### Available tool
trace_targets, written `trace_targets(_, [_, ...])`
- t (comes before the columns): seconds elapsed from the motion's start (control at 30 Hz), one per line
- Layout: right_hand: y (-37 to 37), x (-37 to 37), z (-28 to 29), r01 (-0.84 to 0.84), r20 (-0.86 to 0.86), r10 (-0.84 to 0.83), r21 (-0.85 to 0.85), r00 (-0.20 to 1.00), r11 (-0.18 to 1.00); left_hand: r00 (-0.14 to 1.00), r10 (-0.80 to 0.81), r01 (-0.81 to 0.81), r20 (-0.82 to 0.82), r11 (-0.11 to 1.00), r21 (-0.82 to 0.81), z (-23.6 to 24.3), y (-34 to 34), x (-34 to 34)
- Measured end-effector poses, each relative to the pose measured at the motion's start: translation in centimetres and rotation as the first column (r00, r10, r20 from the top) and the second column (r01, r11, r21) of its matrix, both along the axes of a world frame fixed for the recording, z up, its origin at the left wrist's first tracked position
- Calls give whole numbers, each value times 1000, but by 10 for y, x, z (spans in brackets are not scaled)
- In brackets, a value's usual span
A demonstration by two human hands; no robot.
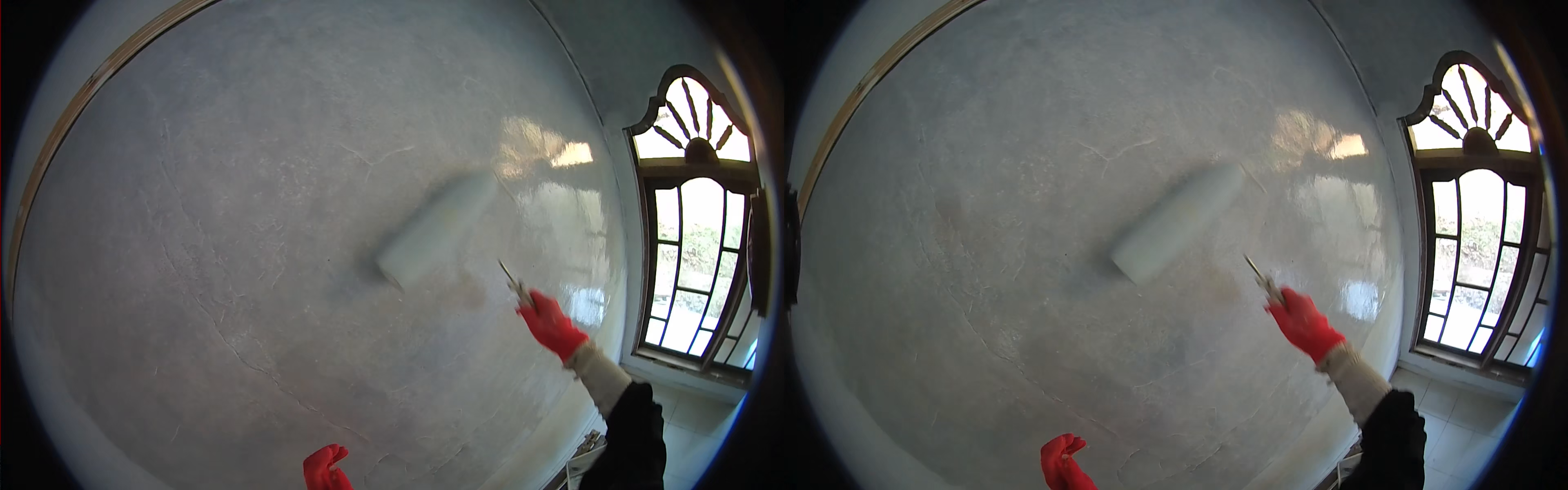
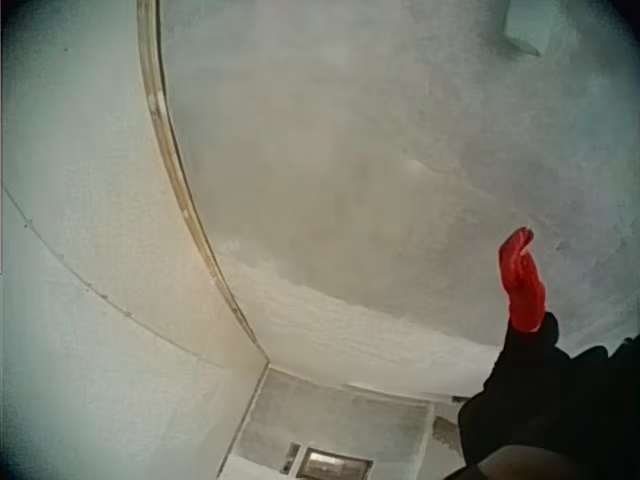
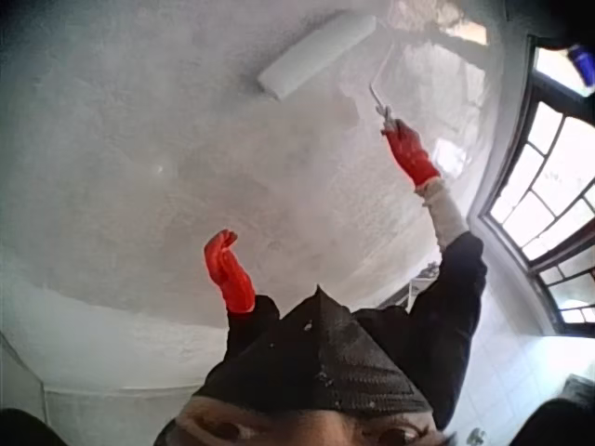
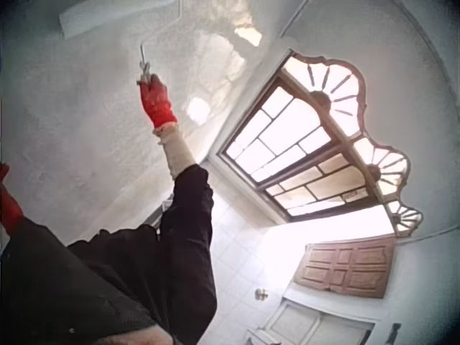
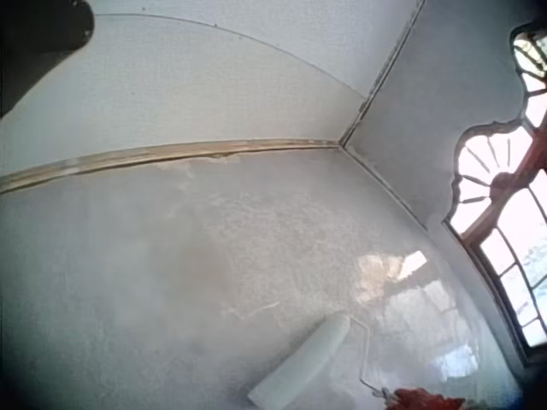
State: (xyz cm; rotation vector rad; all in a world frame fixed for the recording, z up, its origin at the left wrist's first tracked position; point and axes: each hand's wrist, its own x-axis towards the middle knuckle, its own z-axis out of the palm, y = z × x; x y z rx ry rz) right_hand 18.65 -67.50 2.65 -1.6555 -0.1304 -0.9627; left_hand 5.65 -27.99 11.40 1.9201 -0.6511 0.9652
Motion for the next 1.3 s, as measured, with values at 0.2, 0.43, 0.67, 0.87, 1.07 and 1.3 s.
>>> trace_targets(0.2, [-15,-21,42,129,-10,-133,-174,991,976,996,-74,70,-50,995,-76,0,-11,8])
trace_targets(0.43, [19,-26,327,36,-103,-59,-213,993,976,987,-158,154,-20,977,-146,-3,-15,5])
trace_targets(0.67, [37,-6,350,24,-6,-25,-175,1000,984,992,-88,56,-95,955,-292,-11,6,-12])
trace_targets(0.87, [19,-3,294,48,-143,-72,-169,987,984,994,23,-56,-109,948,-314,-6,28,-16])
trace_targets(1.07, [35,-8,421,84,68,-63,-363,996,928,994,49,-80,-96,931,-357,-6,28,-20])
trace_targets(1.3, [41,4,489,118,117,-86,-307,989,944,991,118,-134,-65,921,-367,-11,32,-24])
